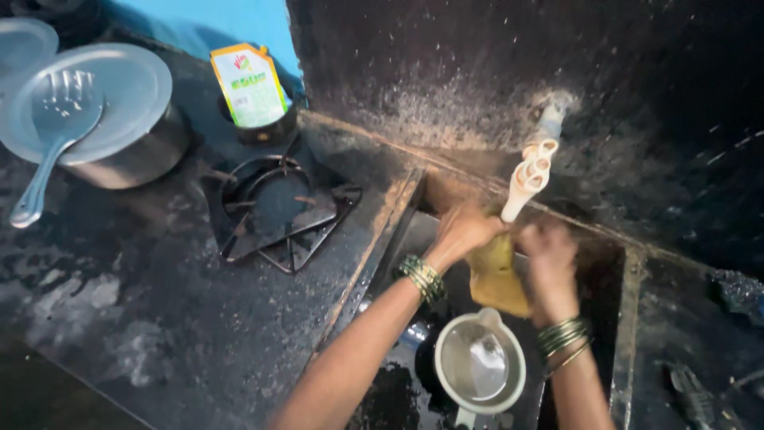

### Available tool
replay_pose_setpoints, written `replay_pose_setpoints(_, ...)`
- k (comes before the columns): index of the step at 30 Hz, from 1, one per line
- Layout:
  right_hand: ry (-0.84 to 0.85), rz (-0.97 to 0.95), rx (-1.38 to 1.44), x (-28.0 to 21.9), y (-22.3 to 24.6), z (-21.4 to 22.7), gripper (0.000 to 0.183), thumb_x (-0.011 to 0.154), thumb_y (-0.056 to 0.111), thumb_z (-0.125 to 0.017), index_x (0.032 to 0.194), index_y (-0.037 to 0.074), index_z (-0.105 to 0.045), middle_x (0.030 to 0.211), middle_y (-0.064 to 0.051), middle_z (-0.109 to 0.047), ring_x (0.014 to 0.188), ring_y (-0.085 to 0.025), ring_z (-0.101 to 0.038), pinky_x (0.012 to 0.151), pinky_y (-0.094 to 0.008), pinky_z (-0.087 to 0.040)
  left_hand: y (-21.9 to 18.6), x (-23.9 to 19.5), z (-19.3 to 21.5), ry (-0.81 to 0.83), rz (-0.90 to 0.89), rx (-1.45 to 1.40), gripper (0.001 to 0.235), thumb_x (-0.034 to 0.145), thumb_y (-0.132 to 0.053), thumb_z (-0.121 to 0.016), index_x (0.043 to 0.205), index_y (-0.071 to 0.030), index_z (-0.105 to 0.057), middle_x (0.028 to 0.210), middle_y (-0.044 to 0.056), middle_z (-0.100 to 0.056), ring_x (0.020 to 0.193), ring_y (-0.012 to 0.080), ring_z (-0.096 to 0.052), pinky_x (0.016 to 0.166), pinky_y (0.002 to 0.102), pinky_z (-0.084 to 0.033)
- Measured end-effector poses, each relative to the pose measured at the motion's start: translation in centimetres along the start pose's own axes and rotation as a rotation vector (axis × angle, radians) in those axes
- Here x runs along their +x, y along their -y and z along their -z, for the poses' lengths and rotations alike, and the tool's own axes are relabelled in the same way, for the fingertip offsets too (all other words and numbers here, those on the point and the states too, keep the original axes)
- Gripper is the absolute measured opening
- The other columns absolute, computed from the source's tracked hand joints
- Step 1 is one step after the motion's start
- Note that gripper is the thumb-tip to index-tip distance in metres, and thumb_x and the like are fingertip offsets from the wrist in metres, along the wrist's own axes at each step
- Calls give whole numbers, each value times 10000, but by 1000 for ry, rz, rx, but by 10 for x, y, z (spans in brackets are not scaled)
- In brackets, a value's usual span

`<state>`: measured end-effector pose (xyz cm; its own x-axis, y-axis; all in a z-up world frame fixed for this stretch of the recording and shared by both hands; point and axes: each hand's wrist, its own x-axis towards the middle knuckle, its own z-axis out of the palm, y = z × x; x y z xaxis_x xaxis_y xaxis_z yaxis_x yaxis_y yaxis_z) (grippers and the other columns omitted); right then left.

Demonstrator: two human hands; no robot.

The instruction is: The person wipes a stainless steel gas stove and the surrounding black countertop using a yellow cloth. They rinse the cloth under a tap, wring it out, and continue wiping the countertop and stove surfaces.

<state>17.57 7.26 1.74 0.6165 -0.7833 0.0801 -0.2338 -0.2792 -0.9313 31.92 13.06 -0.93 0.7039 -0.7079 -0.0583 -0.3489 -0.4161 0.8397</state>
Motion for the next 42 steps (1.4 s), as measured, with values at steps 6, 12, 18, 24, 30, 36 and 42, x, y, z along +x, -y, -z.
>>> replay_pose_setpoints(6,357,-606,821,-34,-22,-39,845,924,737,-379,1450,88,-508,1315,-190,-620,1074,-299,-641,862,-462,-530,-15,-22,-6,-52,265,-353,619,810,-605,-619,1160,-118,-770,1140,211,-744,1149,383,-667,1023,523,-417)
replay_pose_setpoints(12,318,-119,876,-11,4,-48,602,942,251,-515,1499,185,-297,1416,-110,-565,1226,-235,-623,994,-390,-536,-17,-10,-10,21,311,-327,747,931,-676,-392,1476,-176,-492,1620,157,-306,1503,346,-212,1163,605,-120)
replay_pose_setpoints(18,327,42,421,21,-31,-47,437,1023,130,-549,1443,21,-498,1391,-101,-608,1232,-169,-593,1028,-317,-482,24,-10,-35,77,176,-928,790,968,-666,-409,1577,-170,-320,1670,29,-257,1523,175,-220,1225,367,-213)
replay_pose_setpoints(24,-20,-15,313,22,-38,-49,325,917,70,-723,1207,14,-588,1060,-55,-685,958,-135,-625,847,-290,-506,50,-40,-33,160,426,-881,838,961,-723,-389,1458,-67,-550,1406,206,-602,1293,334,-556,1040,458,-457)
replay_pose_setpoints(30,-56,123,369,1,-13,-42,373,942,190,-687,1283,55,-616,1182,26,-608,1048,-101,-591,917,-289,-478,74,-35,-40,475,762,-965,713,921,-723,-441,1459,-256,-474,1245,71,-597,1092,285,-564,959,534,-466)
replay_pose_setpoints(36,12,-155,-17,-26,-17,-46,503,1085,388,-446,1252,46,-775,1135,-161,-569,987,-279,-560,957,-375,-470,84,-20,-71,439,626,-1159,567,946,-636,-528,1278,-182,-604,1109,61,-684,966,232,-652,886,506,-513)
replay_pose_setpoints(42,-241,175,-197,-19,-54,-53,590,1064,315,-495,1492,-77,-385,1261,-376,-424,1093,-518,-517,943,-492,-444,56,-19,-87,179,181,-1172,469,955,-483,-615,1185,-76,-639,1106,105,-692,992,218,-654,860,414,-525)
